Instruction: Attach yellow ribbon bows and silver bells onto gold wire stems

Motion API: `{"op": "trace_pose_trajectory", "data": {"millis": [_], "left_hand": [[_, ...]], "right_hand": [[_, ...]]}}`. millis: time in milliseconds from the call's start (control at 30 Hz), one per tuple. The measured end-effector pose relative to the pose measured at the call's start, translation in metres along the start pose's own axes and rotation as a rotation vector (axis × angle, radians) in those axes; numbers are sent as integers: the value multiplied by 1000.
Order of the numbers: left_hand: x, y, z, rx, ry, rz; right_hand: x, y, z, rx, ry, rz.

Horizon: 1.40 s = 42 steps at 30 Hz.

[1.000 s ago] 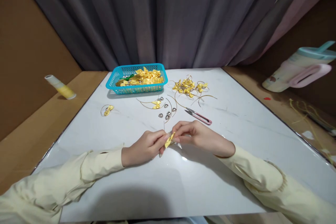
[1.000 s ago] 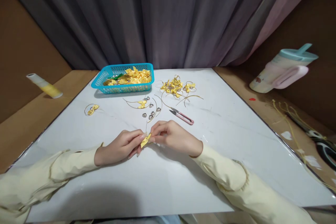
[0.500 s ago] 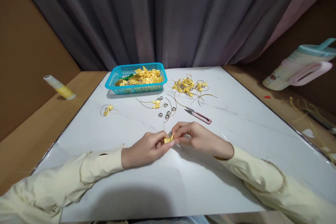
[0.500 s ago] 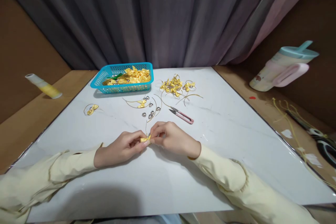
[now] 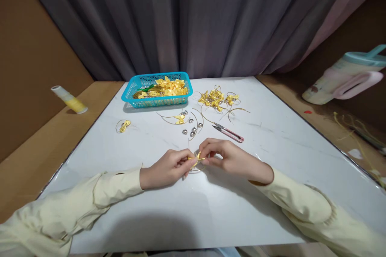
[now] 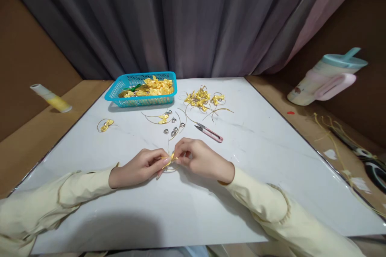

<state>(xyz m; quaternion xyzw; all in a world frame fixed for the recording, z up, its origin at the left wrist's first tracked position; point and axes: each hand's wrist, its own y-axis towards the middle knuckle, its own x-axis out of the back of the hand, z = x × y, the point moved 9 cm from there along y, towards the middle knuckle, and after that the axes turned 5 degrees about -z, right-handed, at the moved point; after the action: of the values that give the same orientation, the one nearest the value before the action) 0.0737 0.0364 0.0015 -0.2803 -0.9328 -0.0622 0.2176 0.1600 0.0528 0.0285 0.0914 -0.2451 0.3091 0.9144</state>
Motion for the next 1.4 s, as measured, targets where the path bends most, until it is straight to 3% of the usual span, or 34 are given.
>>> {"op": "trace_pose_trajectory", "data": {"millis": [1100, 1400], "left_hand": [[-4, -1, -3, -7, -31, 55], [-5, 1, 2, 31, -60, 56]], "right_hand": [[-4, -1, -4, -92, 72, 3], [-2, -2, 3, -28, -17, -18]]}}
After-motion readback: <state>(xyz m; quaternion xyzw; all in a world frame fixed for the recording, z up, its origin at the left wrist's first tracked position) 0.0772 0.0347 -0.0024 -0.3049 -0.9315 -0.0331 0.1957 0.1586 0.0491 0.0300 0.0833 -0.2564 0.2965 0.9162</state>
